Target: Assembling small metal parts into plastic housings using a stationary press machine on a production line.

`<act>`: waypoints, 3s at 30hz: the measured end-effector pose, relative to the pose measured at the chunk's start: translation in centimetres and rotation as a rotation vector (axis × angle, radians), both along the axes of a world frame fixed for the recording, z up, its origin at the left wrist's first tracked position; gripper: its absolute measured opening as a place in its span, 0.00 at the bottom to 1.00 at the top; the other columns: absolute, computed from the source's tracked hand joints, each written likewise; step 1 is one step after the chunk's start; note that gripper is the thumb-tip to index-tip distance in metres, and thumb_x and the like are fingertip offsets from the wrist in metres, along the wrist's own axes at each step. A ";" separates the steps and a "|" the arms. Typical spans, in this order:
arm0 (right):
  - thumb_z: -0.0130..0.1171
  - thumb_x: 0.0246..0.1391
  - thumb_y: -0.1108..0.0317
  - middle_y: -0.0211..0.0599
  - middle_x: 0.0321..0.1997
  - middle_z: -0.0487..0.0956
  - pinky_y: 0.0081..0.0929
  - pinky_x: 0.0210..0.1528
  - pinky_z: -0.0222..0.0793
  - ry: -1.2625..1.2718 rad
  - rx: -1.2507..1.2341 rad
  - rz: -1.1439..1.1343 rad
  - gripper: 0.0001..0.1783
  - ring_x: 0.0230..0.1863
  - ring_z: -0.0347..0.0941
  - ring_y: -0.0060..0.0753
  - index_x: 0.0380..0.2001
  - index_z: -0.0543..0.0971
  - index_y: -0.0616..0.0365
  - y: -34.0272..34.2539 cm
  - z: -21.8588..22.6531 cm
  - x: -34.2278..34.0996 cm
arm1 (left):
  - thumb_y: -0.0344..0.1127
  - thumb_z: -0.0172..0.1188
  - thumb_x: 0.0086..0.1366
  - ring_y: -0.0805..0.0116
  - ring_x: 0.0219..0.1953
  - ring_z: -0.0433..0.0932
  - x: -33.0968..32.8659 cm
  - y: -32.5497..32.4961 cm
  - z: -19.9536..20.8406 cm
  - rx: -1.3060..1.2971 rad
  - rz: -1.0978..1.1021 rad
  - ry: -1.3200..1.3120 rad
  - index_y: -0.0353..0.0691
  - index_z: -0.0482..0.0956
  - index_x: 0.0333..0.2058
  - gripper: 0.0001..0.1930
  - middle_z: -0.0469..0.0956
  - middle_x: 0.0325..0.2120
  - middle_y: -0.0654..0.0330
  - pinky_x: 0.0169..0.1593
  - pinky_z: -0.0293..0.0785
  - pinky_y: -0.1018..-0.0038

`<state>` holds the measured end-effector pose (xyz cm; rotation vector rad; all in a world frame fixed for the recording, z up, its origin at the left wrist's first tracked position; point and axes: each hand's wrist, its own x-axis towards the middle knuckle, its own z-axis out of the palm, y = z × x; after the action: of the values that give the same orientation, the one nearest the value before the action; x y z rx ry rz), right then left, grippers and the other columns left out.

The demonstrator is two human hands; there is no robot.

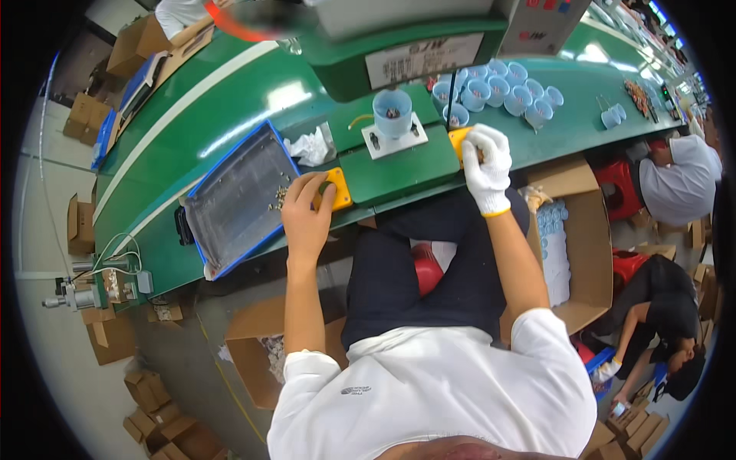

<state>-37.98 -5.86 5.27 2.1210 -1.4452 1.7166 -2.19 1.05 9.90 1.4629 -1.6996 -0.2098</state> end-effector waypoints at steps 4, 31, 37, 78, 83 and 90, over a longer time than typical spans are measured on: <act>0.70 0.59 0.75 0.44 0.53 0.83 0.41 0.56 0.79 -0.093 0.036 -0.046 0.08 0.53 0.81 0.49 0.41 0.85 0.57 -0.3 -0.3 0.0 | 0.28 0.73 0.66 0.51 0.47 0.87 0.6 1.0 -2.1 -0.180 -0.005 -0.069 0.33 0.90 0.45 0.10 0.88 0.48 0.51 0.53 0.83 0.63; 0.67 0.59 0.74 0.46 0.55 0.85 0.43 0.62 0.78 -0.093 -0.043 -0.055 0.14 0.57 0.82 0.52 0.48 0.85 0.57 -0.6 -1.8 -0.8 | 0.44 0.63 0.74 0.41 0.48 0.86 15.8 -15.6 -3.2 0.252 0.135 -0.603 0.43 0.91 0.48 0.15 0.88 0.43 0.47 0.53 0.81 0.50; 0.68 0.53 0.72 0.44 0.52 0.85 0.47 0.58 0.78 -0.046 -0.091 -0.023 0.12 0.53 0.81 0.54 0.42 0.84 0.55 -0.6 0.1 -0.1 | 0.38 0.57 0.77 0.35 0.49 0.83 18.8 -15.5 -4.9 0.207 0.086 -0.642 0.35 0.83 0.48 0.13 0.84 0.45 0.39 0.53 0.78 0.48; 0.60 0.63 0.43 0.45 0.60 0.88 0.50 0.60 0.79 0.394 0.755 -0.179 0.28 0.58 0.85 0.51 0.55 0.89 0.50 -32.9 4.4 -9.2 | 0.27 0.56 0.75 0.38 0.43 0.76 -3.3 -7.5 0.4 0.087 -0.265 -0.200 0.33 0.76 0.42 0.04 0.77 0.38 0.42 0.48 0.73 0.51; 0.53 0.60 0.40 0.51 0.45 0.88 0.49 0.52 0.81 0.398 0.493 0.053 0.29 0.48 0.85 0.57 0.45 0.90 0.51 -25.3 11.9 -6.1 | 0.27 0.55 0.76 0.48 0.40 0.77 1.0 -5.7 0.0 0.154 -0.129 -0.136 0.32 0.77 0.42 0.05 0.78 0.37 0.49 0.48 0.73 0.59; 0.63 0.61 0.36 0.52 0.65 0.79 0.55 0.66 0.73 0.291 0.748 -1.226 0.33 0.67 0.73 0.63 0.58 0.83 0.48 -9.9 10.2 -37.6 | 0.30 0.53 0.80 0.60 0.39 0.77 -1.5 -7.6 -0.3 0.095 -0.219 -0.162 0.34 0.78 0.46 0.07 0.79 0.37 0.55 0.48 0.73 0.67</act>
<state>-75.59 -15.81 15.45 0.9485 -2.6248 0.4209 -3.72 -6.57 9.60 1.3910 -2.0075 -0.3004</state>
